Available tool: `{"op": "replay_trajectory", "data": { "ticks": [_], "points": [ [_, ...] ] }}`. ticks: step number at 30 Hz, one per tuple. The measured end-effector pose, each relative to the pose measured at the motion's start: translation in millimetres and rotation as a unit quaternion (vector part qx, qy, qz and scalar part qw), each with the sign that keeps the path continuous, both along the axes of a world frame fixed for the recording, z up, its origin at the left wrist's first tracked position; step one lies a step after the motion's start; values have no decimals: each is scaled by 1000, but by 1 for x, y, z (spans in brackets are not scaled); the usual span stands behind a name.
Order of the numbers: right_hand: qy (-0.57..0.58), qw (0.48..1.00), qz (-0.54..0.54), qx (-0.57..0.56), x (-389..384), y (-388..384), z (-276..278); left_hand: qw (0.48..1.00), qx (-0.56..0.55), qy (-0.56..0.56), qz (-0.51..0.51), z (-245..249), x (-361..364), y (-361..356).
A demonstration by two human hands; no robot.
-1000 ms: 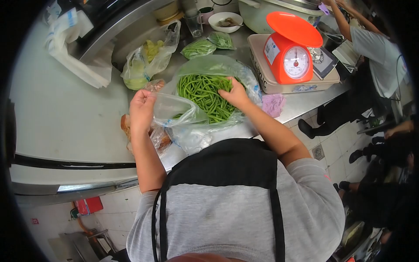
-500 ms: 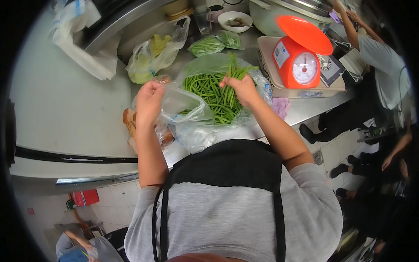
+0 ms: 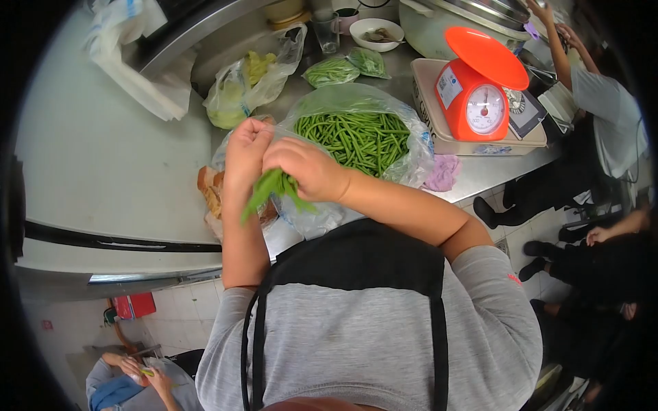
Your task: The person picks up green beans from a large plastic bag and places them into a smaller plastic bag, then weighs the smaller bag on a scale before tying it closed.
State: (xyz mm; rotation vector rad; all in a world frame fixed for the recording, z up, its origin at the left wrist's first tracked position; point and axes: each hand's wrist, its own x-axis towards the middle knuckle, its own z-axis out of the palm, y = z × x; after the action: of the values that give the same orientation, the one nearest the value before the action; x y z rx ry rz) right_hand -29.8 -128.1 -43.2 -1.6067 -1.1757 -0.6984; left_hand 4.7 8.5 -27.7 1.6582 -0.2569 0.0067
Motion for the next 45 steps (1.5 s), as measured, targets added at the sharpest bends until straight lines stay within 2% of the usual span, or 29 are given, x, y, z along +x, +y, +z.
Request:
{"op": "replay_trajectory", "data": {
  "ticks": [3, 4, 7, 10, 12, 14, 16, 18, 19, 20, 21, 23, 24, 25, 27, 29, 32, 33, 36, 37, 40, 41, 44, 45],
  "points": [
    [213, 966, -108, -96, -2, -1, -13, 998, -42, -40, 15, -11, 5, 1],
    [285, 940, -138, -129, -2, 0, -16, 997, -35, -62, 13, -12, 4, -1],
    [414, 819, -165, -361, 14, -6, -26, 996, 38, -80, 1, -10, -12, -18],
    [274, 773, -35, -571, 33, -10, -28, 989, 110, -98, -25, -2, -29, -39],
    [368, 816, -51, -442, 25, -7, -29, 984, 138, -104, -51, 3, -36, -50],
    [448, 839, -67, -301, 18, -3, -25, 988, 115, -93, -45, 2, -32, -48],
    [451, 819, -99, -340, 15, -2, -2, 989, 103, -102, -7, -3, -18, -37],
    [378, 731, -137, -551, 8, -6, 35, 995, 70, -71, 6, -2, -10, -24],
    [329, 802, -103, -489, 10, -17, 42, 996, 47, -74, 6, -2, -6, -18],
    [303, 871, -105, -371, 6, -26, 54, 997, 24, -77, 6, -2, -2, -12],
    [263, 910, -115, -300, 7, -35, 63, 995, 34, -89, 38, -5, 3, -5],
    [210, 918, -206, -267, 14, -60, 65, 986, 55, -117, 101, -13, 13, 9],
    [238, 880, -234, -337, 21, -75, 55, 989, 43, -93, 106, -11, 14, 16],
    [298, 808, -242, -447, 30, -85, 42, 991, 30, -69, 111, -6, 12, 22],
    [360, 703, -258, -556, 49, -101, -15, 993, -2, -42, 106, 6, 5, 28],
    [409, 692, -283, -524, 62, -104, -51, 992, 12, -46, 113, 8, 7, 29],
    [372, 712, -317, -504, 71, -90, -83, 993, 30, -47, 106, 5, 4, 24],
    [375, 680, -354, -521, 70, -79, -85, 993, 37, -48, 100, 3, 4, 22],
    [416, 630, -343, -558, 74, -63, -79, 996, 31, -48, 73, -5, 7, 26],
    [396, 632, -383, -545, 67, -56, -72, 995, 35, -43, 79, -5, 6, 28],
    [307, 744, -414, -426, 76, -87, -100, 995, 38, -35, 87, -4, 5, 29],
    [358, 775, -402, -332, 84, -103, -109, 995, 33, -33, 86, -5, 5, 30],
    [419, 768, -409, -260, 87, -126, -78, 994, 49, -44, 91, -7, 6, 31],
    [394, 794, -371, -277, 86, -131, -71, 992, 59, -51, 95, -7, 6, 31]
  ]
}}
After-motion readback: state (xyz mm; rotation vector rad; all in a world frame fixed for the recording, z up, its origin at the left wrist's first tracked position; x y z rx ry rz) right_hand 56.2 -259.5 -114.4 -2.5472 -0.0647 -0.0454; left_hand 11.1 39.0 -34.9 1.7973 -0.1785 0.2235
